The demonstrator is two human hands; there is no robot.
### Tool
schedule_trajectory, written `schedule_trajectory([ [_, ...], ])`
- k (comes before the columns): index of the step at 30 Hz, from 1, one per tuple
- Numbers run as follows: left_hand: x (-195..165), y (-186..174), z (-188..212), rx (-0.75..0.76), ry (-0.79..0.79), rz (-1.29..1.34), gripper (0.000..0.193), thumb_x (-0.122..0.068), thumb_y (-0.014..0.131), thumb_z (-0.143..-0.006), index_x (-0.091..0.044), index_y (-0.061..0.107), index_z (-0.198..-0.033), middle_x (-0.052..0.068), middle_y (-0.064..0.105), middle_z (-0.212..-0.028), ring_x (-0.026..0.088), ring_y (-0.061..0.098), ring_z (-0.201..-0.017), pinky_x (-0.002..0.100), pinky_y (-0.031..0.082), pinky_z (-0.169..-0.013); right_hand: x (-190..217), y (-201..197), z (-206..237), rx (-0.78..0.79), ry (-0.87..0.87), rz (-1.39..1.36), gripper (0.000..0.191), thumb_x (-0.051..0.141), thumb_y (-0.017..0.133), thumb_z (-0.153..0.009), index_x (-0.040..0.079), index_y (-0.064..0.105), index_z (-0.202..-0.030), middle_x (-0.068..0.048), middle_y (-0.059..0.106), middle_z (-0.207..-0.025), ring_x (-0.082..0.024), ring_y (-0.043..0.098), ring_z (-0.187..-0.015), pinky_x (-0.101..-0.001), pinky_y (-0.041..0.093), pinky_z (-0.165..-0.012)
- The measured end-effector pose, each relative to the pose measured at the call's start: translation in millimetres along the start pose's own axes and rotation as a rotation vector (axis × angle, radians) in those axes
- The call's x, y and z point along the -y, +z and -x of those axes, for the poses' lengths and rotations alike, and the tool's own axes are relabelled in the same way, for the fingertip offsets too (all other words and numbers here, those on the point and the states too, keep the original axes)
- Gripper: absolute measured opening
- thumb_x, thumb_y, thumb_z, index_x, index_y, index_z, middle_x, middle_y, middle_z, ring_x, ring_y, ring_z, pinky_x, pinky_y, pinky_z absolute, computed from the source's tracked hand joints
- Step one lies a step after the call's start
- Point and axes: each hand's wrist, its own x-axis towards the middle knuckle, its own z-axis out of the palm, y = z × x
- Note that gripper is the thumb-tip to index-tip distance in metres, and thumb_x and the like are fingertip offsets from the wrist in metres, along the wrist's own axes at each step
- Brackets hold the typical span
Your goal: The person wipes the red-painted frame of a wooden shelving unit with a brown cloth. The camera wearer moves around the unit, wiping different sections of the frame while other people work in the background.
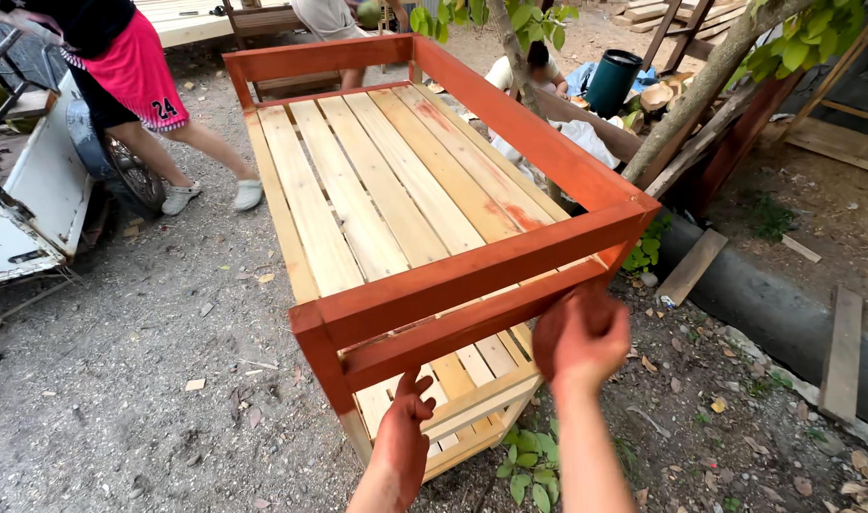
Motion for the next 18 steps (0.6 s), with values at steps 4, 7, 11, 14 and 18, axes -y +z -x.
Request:
schedule_trajectory([
  [4,11.9,-16.4,-1.4,-0.104,-0.016,-0.009,0.087,-0.015,0.046,-0.073,-0.025,0.035,-0.159,0.005,0.046,-0.161,0.026,0.035,-0.152,0.058,0.011,-0.125,19.9,9.0,9.0,0.043,-0.011,-0.033,0.036,0.016,0.075,-0.089,0.007,0.068,-0.123,-0.007,0.075,-0.106,-0.020,0.070,-0.093,-0.0352,0.056,-0.084],
  [7,28.1,-36.5,-8.4,-0.159,-0.041,0.055,0.083,-0.014,0.045,-0.074,-0.022,0.043,-0.156,0.007,0.052,-0.156,0.026,0.044,-0.148,0.059,0.014,-0.123,35.3,21.8,73.9,0.184,0.401,-0.475,0.032,0.013,0.075,-0.095,0.000,0.061,-0.120,-0.013,0.058,-0.085,-0.027,0.053,-0.069,-0.0443,0.042,-0.060],
  [11,41.1,-64.2,-21.2,-0.239,-0.069,0.200,0.075,-0.015,0.043,-0.078,-0.022,0.053,-0.152,0.023,0.050,-0.154,0.039,0.035,-0.149,0.061,0.014,-0.121,59.5,20.7,138.9,0.380,-0.110,-0.076,0.032,0.012,0.074,-0.079,0.005,0.070,-0.109,-0.004,0.073,-0.098,-0.019,0.069,-0.092,-0.0336,0.059,-0.080],
  [14,44.2,-69.9,-27.6,-0.216,-0.024,0.165,0.077,-0.011,0.041,-0.073,-0.021,0.056,-0.149,0.010,0.066,-0.146,0.030,0.050,-0.136,0.060,0.021,-0.118,56.1,14.4,140.2,0.469,-0.196,-0.029,0.039,0.008,0.076,-0.068,0.005,0.070,-0.106,-0.006,0.070,-0.099,-0.018,0.068,-0.094,-0.0326,0.058,-0.079],
  [18,40.1,-55.1,-30.9,-0.220,-0.062,0.087,0.075,-0.015,0.040,-0.076,-0.024,0.055,-0.150,0.003,0.061,-0.151,0.024,0.053,-0.140,0.056,0.019,-0.121,25.4,8.2,65.7,0.310,0.055,-0.050,0.043,0.008,0.077,-0.072,0.007,0.067,-0.113,-0.003,0.072,-0.106,-0.016,0.068,-0.095,-0.0332,0.057,-0.086],
])
